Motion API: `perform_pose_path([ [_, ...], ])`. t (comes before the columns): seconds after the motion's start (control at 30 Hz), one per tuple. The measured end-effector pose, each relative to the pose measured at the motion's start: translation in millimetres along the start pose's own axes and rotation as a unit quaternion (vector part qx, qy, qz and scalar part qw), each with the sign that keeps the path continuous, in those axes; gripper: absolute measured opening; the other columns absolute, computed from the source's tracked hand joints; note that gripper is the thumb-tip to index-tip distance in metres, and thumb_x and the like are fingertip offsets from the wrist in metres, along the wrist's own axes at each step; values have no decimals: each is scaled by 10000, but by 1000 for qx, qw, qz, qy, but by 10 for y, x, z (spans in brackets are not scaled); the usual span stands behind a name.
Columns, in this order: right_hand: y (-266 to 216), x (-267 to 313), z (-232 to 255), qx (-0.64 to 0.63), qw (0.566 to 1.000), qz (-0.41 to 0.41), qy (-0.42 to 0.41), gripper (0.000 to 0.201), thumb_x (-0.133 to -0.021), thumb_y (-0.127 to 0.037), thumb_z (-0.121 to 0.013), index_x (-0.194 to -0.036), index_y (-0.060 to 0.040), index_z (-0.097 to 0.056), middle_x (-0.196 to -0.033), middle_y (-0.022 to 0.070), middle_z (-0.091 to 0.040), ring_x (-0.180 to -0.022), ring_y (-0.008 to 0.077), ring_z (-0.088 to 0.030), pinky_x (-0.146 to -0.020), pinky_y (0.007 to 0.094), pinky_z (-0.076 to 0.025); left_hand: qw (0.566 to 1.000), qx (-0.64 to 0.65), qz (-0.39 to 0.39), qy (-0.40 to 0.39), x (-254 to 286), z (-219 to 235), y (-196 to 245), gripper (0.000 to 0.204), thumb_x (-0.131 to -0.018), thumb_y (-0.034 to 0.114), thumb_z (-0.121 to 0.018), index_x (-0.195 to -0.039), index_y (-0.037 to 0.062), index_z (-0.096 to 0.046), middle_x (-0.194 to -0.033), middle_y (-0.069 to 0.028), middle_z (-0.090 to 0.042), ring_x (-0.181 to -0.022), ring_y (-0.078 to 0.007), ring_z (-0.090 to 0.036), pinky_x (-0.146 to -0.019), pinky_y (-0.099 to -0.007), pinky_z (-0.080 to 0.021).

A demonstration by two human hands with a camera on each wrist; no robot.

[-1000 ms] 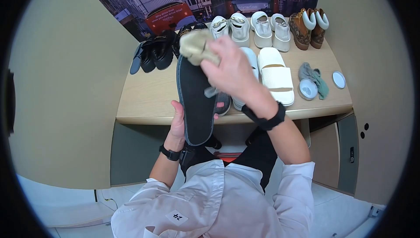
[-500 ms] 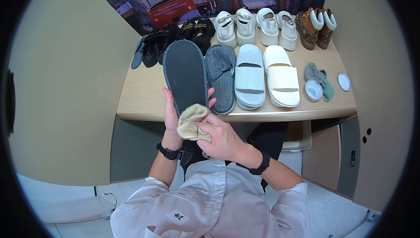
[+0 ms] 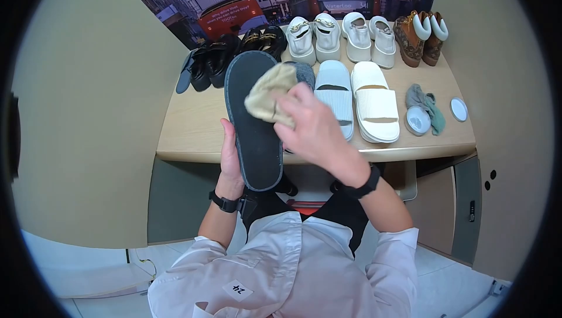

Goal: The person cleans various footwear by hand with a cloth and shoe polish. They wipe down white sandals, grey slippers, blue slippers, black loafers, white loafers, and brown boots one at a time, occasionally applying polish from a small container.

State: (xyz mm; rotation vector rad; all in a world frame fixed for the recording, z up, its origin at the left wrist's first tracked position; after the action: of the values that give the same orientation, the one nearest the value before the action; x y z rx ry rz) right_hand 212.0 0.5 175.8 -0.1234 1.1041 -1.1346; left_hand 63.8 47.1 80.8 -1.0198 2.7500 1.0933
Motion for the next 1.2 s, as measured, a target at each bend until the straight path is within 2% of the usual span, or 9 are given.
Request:
perform_pose_path([
  [0.1,-108,205,-228,7,1000,-3,-25,504,-854,-104,-749,-1355,-57,-714,-1166,183,-651,-921,431,-728,-800,490,-624,983,-51,-34,175,26,117,120,926,-1120,753,-243,-1670,22,-393,-1608,-177,-565,-1470,-312,-578,-1224,-467,-490],
  [0.37,-80,626,-75,-102,970,-120,-184,379,-858,-121,-722,-1221,-29,-780,-1083,197,-692,-925,421,-724,-835,473,-603,979,-160,12,128,137,73,257,960,-1108,773,-195,-1680,29,-398,-1616,-197,-557,-1440,-296,-607,-1166,-421,-543],
  [0.4,-83,645,36,-119,971,-132,-163,373,-844,-111,-711,-1195,-6,-779,-1031,190,-682,-916,399,-710,-830,451,-583,998,-61,21,23,161,145,315,1009,-1087,807,-175,-1688,24,-383,-1606,-236,-554,-1436,-311,-610,-1118,-438,-581],
  [0.5,-43,717,303,-91,976,-157,-125,372,-838,-106,-705,-1187,6,-773,-1021,181,-673,-896,379,-695,-825,433,-575,966,-153,-67,200,211,231,704,1007,-1095,802,-206,-1705,11,-334,-1609,-298,-526,-1435,-389,-603,-1108,-507,-598],
  [0.67,228,988,362,-87,977,-174,-89,356,-823,-64,-704,-1161,31,-761,-1018,183,-677,-913,363,-694,-851,407,-566,938,-231,-122,226,325,416,1224,790,-1151,597,-334,-1645,-11,-437,-1525,-238,-598,-1360,-336,-647,-1024,-475,-624],
  [0.83,255,1034,319,-98,975,-186,-75,327,-812,-50,-709,-1122,43,-752,-1031,184,-682,-925,367,-693,-867,407,-566,795,-499,-4,345,-15,644,1297,821,-1090,539,-629,-1644,-22,-400,-1376,-139,-635,-1300,-265,-651,-1019,-423,-598],
  [0.93,186,1020,329,-96,979,-159,-77,321,-808,-51,-710,-1111,51,-745,-1030,186,-681,-928,377,-690,-867,411,-566,545,-782,-2,301,-316,878,1266,1095,-998,572,-756,-1716,-67,-230,-1526,-328,-537,-1369,-438,-615,-1148,-452,-511],
  [1.03,172,1050,339,-90,980,-160,-80,327,-803,-58,-711,-1107,60,-734,-1033,190,-678,-927,386,-686,-868,416,-567,438,-854,69,271,-511,746,1013,1170,-935,618,-802,-1695,-74,-241,-1436,-420,-535,-1295,-586,-619,-1112,-526,-536],
  [1.2,211,1155,383,-88,979,-173,-68,319,-797,-68,-708,-1083,73,-719,-1037,199,-674,-929,389,-682,-863,419,-566,398,-869,176,238,-614,914,781,1171,-950,741,-695,-1683,-70,-276,-1365,-416,-592,-1224,-584,-666,-1073,-546,-557],
])
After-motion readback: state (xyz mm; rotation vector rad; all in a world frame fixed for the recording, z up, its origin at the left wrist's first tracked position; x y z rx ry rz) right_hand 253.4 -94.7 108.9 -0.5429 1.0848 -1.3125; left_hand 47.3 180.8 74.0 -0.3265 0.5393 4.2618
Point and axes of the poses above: each hand's wrist, its own x-axis away from the middle knuckle, its own z-axis out of the back of the hand, y = z × x, the point moved 9 cm from there along -x, towards the middle knuckle
